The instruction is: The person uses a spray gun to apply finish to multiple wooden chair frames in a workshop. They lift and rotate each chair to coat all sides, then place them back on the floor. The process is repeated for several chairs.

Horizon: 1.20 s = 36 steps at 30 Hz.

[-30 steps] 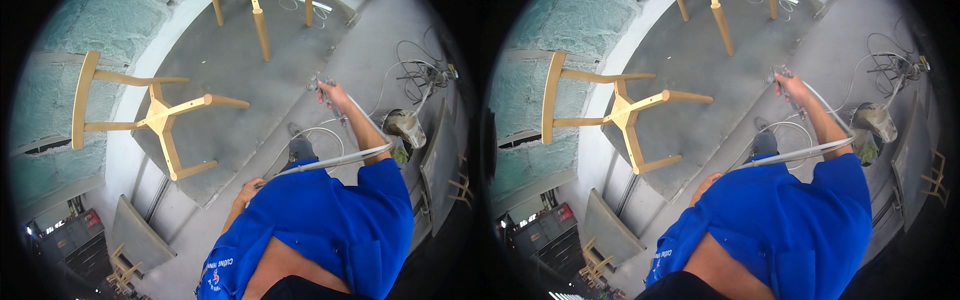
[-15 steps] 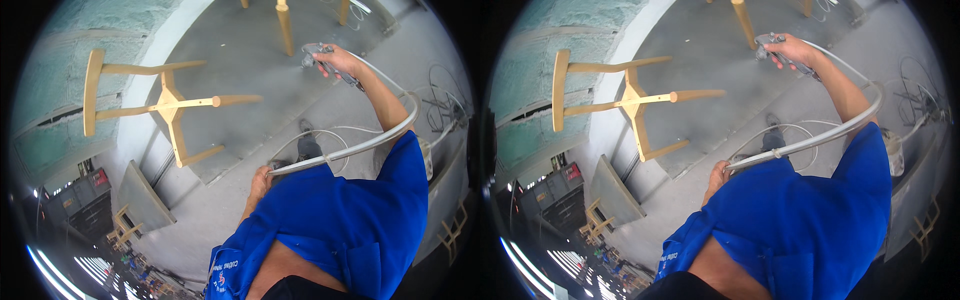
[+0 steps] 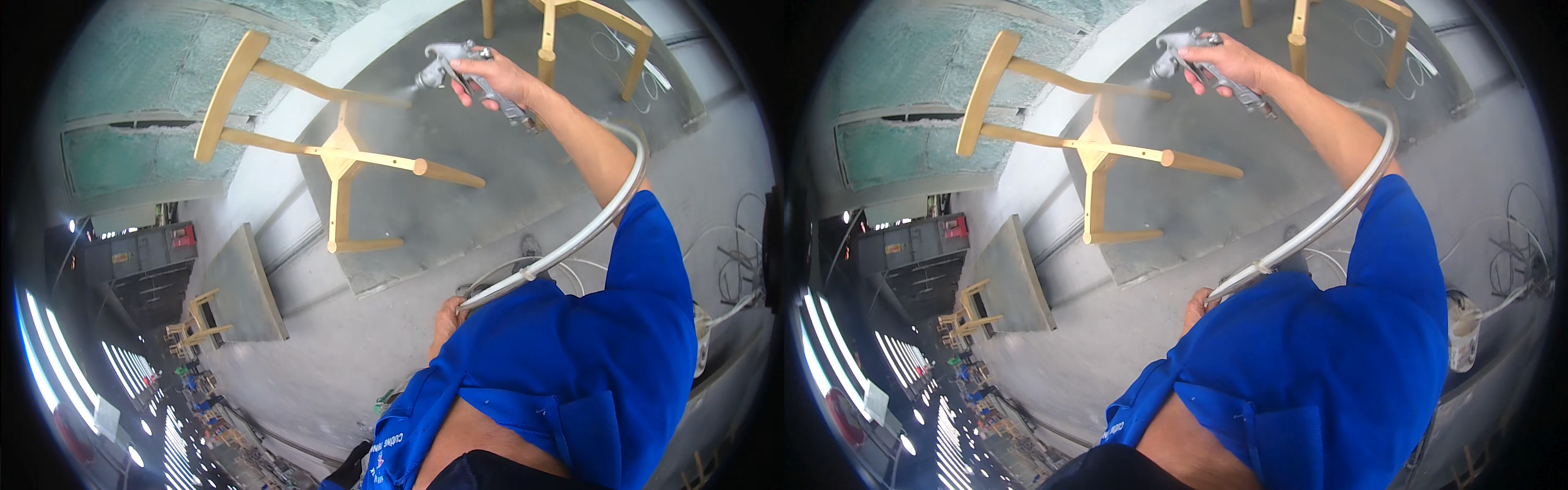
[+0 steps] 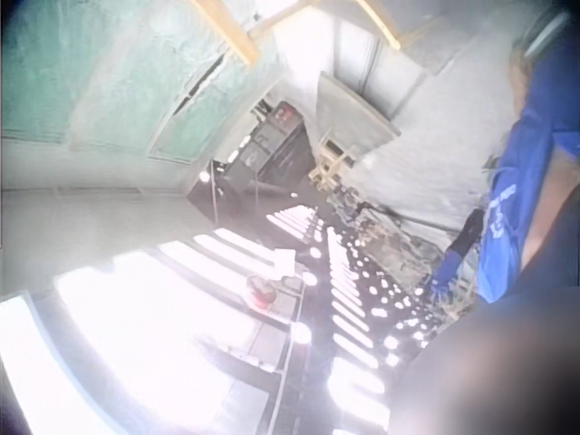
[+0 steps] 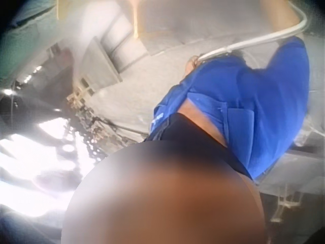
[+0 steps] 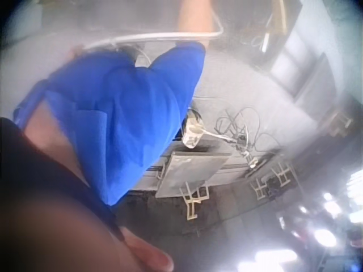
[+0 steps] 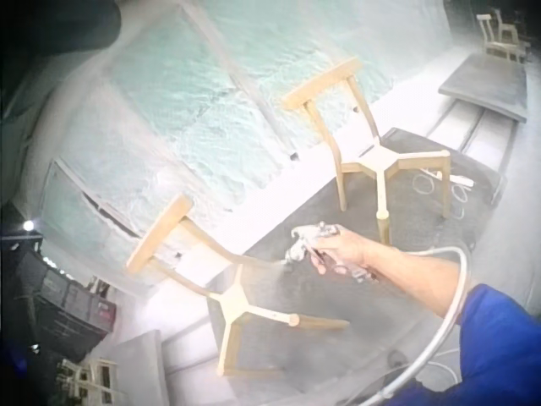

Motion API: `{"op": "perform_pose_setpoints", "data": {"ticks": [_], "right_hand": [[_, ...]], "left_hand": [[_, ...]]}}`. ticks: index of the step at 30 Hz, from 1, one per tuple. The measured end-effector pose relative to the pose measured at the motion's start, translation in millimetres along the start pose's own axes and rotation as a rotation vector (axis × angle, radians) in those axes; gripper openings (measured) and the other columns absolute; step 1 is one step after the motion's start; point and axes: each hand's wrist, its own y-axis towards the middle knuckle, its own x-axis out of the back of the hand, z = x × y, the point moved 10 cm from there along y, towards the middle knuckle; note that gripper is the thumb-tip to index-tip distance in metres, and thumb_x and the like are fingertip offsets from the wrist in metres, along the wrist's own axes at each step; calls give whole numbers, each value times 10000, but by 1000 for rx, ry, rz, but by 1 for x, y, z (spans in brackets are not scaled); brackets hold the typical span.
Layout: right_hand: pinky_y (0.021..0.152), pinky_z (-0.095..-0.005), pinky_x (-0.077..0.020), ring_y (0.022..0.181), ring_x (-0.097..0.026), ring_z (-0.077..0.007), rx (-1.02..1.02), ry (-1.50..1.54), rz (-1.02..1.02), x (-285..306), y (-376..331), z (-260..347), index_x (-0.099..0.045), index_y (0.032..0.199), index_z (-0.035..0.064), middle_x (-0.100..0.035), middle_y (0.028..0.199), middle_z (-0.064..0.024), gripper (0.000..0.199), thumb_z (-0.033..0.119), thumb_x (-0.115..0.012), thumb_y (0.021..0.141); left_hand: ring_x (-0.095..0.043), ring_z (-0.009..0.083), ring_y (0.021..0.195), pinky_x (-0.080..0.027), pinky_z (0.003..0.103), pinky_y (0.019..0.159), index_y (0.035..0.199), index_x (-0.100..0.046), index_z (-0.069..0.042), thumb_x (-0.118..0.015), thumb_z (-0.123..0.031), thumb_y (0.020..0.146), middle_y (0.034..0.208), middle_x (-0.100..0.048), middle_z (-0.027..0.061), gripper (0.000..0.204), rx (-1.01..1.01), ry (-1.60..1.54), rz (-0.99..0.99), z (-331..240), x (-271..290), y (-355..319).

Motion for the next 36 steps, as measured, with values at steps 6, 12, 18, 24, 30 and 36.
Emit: {"op": "perform_pose_setpoints", "data": {"ticks": [6, 12, 18, 24, 30, 36], "right_hand": [[494, -291, -431, 682, -612, -99, -196, -155, -323, 2, 32, -39, -632, 1149, 86, -614, 819, -10, 331, 382, -596, 1006], [471, -258, -406, 714, -635, -71, -217, -108, -386, 16, -32, -57, -615, 1240, 126, -642, 839, 18, 340, 384, -603, 1019], [406, -211, -400, 763, -656, -87, 9, 278, -225, -14, -145, -40, -553, 1350, 34, -662, 896, -36, 459, 375, -563, 1043], [383, -210, -441, 765, -662, -152, -145, 482, -450, -85, -243, -131, -367, 1555, 81, -629, 941, -92, 617, 395, -542, 1053], [404, -211, -453, 752, -655, -164, 68, 675, -483, -144, -277, -145, -347, 1568, 102, -615, 930, -97, 580, 349, -513, 1070], [398, -233, -425, 732, -658, -140, -171, 468, -866, -164, -300, -206, -527, 1381, 77, -642, 877, -69, 428, 357, -546, 1057]], "left_hand": [[-641, 229, 829, -516, 392, 750, 1063, -680, -42, -665, -127, 1011, 878, -689, 142, 101, -32, 54, -73, -28, 15, -11], [-653, 391, 863, -516, 455, 772, 1004, -650, -34, -667, -110, 975, 892, -676, 206, 83, -131, 155, -117, -30, 45, -23], [-638, 425, 942, -524, 473, 817, 1041, -638, -83, -721, -9, 879, 998, -663, 200, 196, -230, 64, 0, 3, 30, -23], [-646, 411, 950, -526, 458, 820, 1050, -641, -95, -721, -20, 884, 991, -665, 178, 199, -269, 91, 54, 12, 32, -5], [-651, 401, 947, -528, 447, 813, 1046, -642, -92, -714, -52, 919, 992, -668, 174, 152, -326, 277, 179, 5, 71, -12], [-651, 407, 953, -529, 446, 808, 1021, -643, -84, -718, -56, 911, 985, -676, 173, 136, -396, 366, 321, 32, 121, -20]]}}
